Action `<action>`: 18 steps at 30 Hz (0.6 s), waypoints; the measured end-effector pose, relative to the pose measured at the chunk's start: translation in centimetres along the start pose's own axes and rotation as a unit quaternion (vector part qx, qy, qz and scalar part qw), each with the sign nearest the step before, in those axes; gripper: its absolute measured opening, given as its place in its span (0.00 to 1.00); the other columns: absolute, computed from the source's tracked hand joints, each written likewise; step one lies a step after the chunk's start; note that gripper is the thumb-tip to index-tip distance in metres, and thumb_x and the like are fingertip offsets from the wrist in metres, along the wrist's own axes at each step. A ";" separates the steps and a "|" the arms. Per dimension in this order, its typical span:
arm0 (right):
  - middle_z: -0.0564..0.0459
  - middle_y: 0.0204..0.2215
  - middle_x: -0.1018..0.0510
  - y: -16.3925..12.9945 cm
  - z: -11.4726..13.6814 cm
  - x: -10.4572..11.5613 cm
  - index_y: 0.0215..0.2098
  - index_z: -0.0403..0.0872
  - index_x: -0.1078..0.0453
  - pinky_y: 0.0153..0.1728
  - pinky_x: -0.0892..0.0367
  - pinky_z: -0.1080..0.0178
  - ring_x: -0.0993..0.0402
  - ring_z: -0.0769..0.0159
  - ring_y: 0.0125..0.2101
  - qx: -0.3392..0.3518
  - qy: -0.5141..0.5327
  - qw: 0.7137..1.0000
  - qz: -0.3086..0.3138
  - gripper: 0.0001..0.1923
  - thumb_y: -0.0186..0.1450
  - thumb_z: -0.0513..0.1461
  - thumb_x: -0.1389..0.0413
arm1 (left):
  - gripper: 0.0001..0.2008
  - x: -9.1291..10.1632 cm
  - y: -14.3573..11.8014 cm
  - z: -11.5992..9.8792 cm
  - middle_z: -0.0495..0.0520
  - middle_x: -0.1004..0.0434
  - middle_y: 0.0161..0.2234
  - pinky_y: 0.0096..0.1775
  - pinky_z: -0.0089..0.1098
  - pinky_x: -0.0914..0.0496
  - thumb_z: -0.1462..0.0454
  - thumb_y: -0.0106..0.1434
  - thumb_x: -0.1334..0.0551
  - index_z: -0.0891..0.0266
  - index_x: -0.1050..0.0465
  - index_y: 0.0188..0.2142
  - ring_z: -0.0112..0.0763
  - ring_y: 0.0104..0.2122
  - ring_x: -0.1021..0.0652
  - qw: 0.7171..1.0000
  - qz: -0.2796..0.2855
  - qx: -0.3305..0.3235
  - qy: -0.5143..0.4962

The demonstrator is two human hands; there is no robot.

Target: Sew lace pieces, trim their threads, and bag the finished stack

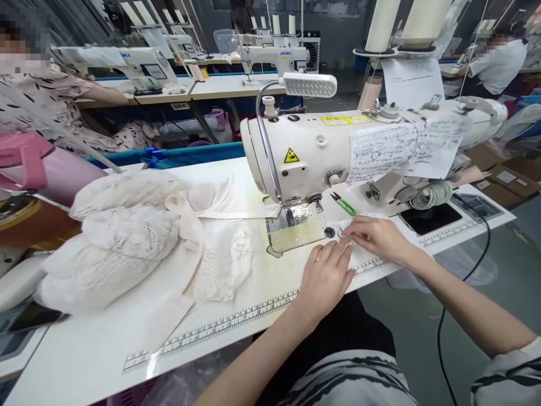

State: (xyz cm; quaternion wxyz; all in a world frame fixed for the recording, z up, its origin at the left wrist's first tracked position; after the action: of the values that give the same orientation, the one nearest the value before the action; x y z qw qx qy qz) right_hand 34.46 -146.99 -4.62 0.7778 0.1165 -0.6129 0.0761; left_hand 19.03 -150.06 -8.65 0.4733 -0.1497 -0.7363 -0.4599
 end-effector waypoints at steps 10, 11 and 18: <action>0.55 0.38 0.23 2.3 0.0 0.1 0.42 0.51 0.26 0.25 0.46 0.67 0.26 0.67 0.33 -0.028 -0.021 0.997 0.073 0.09 0.64 0.36 0.44 | 0.17 -0.5 -0.5 -0.3 0.59 0.23 0.51 0.53 0.41 0.35 0.60 0.68 0.44 0.69 0.28 0.50 0.40 0.52 0.25 0.999 -0.037 -0.020 0.008; 0.55 0.38 0.23 2.6 -0.1 0.2 0.41 0.51 0.26 0.25 0.46 0.67 0.26 0.67 0.32 -0.030 -0.017 0.996 0.078 0.08 0.64 0.36 0.44 | 0.17 -0.5 -0.5 -0.2 0.59 0.23 0.51 0.53 0.41 0.35 0.60 0.68 0.44 0.69 0.28 0.50 0.40 0.52 0.25 0.999 -0.038 -0.019 0.008; 0.56 0.36 0.23 3.6 -0.9 0.0 0.38 0.51 0.25 0.25 0.43 0.67 0.27 0.67 0.31 -0.072 0.035 0.993 0.083 0.06 0.62 0.40 0.41 | 0.17 -0.2 -0.7 0.0 0.58 0.23 0.52 0.52 0.41 0.33 0.59 0.67 0.43 0.68 0.28 0.50 0.40 0.52 0.25 0.999 -0.044 -0.009 0.013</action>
State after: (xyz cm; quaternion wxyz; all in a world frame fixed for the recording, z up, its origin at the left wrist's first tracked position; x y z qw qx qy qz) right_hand 34.36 -143.33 -4.47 0.7961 0.0056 -0.5967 0.1003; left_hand 18.70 -150.41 -9.19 0.4612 -0.1153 -0.7316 -0.4886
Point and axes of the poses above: each hand's wrist, its own y-axis towards the middle knuckle, its own x-axis out of the back of the hand, z = x × y, the point moved 4 cm from there along y, towards the middle knuckle
